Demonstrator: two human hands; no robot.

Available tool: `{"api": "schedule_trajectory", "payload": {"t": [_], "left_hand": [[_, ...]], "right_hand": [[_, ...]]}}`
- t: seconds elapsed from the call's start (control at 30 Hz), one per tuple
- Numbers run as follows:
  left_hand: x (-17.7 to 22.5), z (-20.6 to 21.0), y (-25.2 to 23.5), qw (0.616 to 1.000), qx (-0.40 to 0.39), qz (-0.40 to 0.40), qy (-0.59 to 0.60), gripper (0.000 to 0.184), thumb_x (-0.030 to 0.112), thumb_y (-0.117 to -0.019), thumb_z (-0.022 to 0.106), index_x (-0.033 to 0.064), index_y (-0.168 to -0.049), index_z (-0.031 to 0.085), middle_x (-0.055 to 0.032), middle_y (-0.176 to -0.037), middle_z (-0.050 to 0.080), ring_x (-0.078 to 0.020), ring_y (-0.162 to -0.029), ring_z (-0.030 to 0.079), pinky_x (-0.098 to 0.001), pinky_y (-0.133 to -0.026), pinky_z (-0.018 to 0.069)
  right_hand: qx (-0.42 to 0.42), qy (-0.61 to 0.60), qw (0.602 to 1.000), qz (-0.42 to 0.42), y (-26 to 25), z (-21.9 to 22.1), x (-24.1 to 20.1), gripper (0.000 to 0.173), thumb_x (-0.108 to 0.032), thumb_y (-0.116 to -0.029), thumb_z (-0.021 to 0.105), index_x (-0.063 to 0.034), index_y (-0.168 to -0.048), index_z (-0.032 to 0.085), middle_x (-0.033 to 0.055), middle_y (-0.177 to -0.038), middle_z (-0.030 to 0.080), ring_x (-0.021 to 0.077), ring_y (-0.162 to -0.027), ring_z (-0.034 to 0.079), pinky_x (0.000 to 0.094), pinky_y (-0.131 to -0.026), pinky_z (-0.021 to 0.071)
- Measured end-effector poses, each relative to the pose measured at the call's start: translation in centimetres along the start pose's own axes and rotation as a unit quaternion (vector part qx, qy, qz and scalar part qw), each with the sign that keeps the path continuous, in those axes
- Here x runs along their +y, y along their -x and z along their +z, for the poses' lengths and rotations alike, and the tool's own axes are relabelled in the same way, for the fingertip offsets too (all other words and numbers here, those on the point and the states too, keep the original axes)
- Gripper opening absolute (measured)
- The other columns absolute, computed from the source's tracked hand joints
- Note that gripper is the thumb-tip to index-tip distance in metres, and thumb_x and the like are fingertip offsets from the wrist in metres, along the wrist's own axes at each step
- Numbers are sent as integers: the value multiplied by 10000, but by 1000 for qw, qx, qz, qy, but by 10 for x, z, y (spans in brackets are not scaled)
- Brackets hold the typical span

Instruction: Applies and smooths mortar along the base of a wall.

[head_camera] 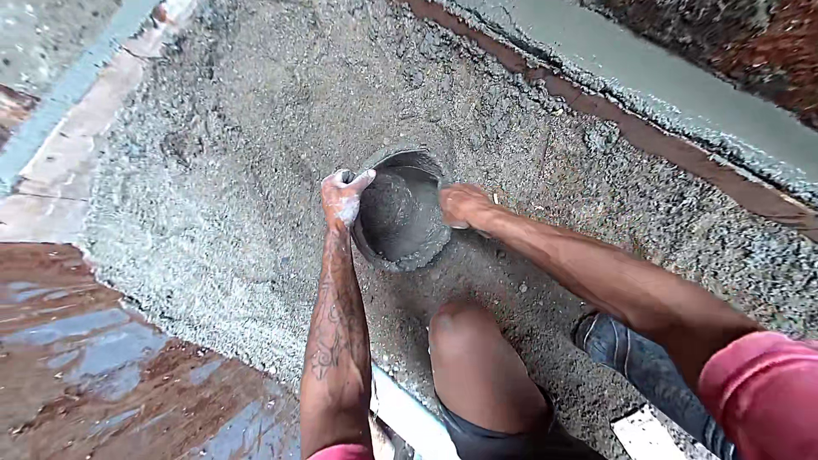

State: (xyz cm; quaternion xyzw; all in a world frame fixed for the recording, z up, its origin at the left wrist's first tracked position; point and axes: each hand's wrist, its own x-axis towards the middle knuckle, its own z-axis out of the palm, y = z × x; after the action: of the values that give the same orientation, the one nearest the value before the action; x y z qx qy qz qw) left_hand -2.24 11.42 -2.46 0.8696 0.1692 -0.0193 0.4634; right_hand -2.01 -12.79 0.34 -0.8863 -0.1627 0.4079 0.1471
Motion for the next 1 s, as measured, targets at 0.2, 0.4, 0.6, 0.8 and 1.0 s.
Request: {"api": "schedule_trajectory", "payload": {"t": [0.2,0.4,0.6,0.8,1.0], "left_hand": [[-1,1,6,1000,-12,15,-15,444,335,-896,775,101,-672,471,6,-629,443,-130,-599,446,-383,-631,405],[-3,5,19,999,-7,34,3,454,306,-879,789,130,-646,441,25,-665,458,-102,-613,443,-331,-621,386],[-4,4,23,999,2,38,11,428,299,-888,782,108,-660,474,16,-707,492,-97,-651,467,-329,-650,398],[-1,10,34,998,8,56,-26,420,335,-885,782,69,-674,535,-24,-758,546,-150,-708,514,-404,-690,421],[4,13,39,998,14,48,-26,386,308,-882,795,45,-701,578,-44,-796,575,-164,-740,534,-417,-721,434]], "right_hand": [[2,14,997,-78,23,44,-87,145,-69,-953,658,58,-1006,705,261,-1092,681,446,-1062,659,625,-845,544],[-105,269,945,-153,28,73,-29,182,29,-992,548,116,-1089,675,291,-1187,632,459,-1116,629,577,-926,534],[55,127,981,-136,25,27,13,291,-105,-1069,444,87,-1241,580,294,-1150,632,461,-1003,660,573,-866,518],[37,149,981,-119,-6,82,41,310,-92,-1063,460,87,-1307,529,299,-1182,624,467,-993,673,582,-870,544],[75,140,982,-105,-7,72,52,401,-112,-1074,435,43,-1440,484,297,-1313,586,458,-1000,679,572,-854,550]]}}
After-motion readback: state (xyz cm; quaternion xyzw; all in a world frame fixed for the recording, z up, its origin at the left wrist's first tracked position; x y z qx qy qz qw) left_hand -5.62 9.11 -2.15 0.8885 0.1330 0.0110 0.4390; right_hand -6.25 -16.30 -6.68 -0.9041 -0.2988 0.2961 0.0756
